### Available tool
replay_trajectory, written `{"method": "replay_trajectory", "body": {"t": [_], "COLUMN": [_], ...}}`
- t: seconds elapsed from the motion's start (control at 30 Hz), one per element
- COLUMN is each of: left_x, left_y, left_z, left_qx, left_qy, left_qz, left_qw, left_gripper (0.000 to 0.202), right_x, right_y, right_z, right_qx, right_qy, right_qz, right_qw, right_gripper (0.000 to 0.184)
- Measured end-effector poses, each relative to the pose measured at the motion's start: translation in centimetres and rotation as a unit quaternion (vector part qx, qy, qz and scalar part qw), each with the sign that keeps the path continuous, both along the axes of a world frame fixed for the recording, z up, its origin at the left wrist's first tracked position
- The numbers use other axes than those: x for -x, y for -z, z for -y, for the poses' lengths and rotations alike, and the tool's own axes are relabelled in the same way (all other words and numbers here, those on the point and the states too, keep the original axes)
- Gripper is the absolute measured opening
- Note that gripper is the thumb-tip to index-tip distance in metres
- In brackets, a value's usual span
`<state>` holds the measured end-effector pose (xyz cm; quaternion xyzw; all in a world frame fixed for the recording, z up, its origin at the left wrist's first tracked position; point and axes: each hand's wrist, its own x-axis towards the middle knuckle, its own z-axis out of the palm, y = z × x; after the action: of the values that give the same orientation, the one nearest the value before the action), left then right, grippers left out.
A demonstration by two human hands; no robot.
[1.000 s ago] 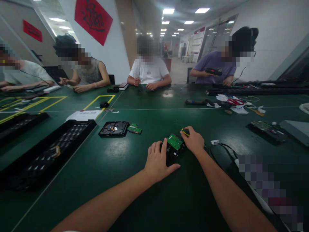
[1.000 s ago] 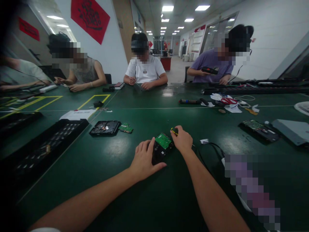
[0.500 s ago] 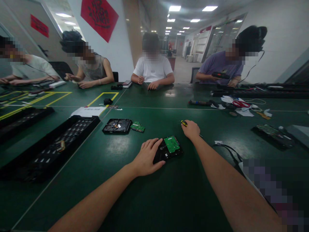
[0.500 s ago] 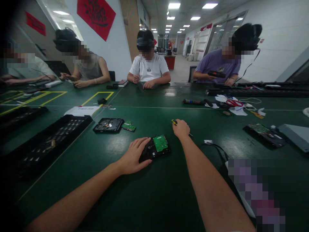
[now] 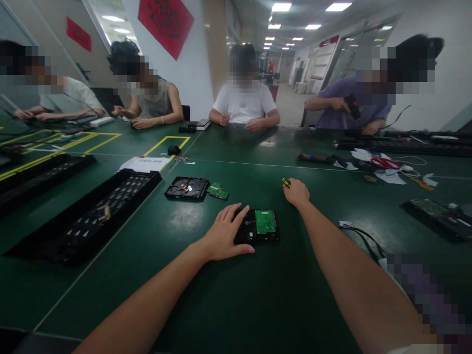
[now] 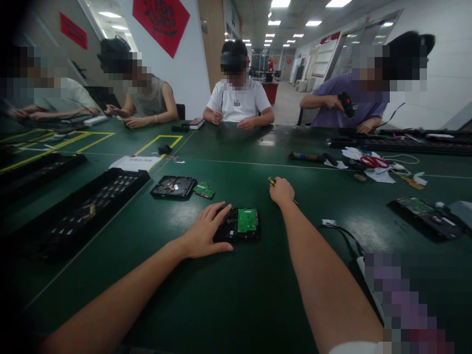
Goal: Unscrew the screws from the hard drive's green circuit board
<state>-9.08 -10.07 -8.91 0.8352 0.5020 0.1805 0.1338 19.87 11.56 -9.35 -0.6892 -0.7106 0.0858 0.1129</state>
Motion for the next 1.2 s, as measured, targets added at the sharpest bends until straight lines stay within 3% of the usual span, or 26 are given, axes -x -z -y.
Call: {"method": "replay_trajectory", "body": {"t": [0.27,0.8,1.03,1.2], "left_x": [-0.4,-0.5,0.0,0.3], "left_y": [0.5,-0.3,0.2,0.7], "left_z": [-0.4,-0.5,-1.4,-2.3], "left_qx": [-0.011,-0.008,-0.011,-0.018], "left_qy": [-0.027,-0.004,0.05,0.103], "left_qz": [0.017,0.015,0.031,0.046], "left_qw": [0.999,1.0,0.998,0.994], "left_gripper": [0.111,0.11,0.101,0.103], "right_x": [0.6,1.0,1.0,0.3], "right_y": [0.2,-0.6,-0.1,0.6], "right_z": [-0.3,-0.3,4.2,8.2], "right_qx": [-0.011,0.015,-0.02,-0.11], "right_qy": [-0.026,0.025,-0.001,-0.029], "right_qz": [0.008,-0.014,-0.007,0.013], "right_qw": [1.0,0.999,1.0,0.993], "right_gripper": [0.036,0.036,0.033,0.025]}}
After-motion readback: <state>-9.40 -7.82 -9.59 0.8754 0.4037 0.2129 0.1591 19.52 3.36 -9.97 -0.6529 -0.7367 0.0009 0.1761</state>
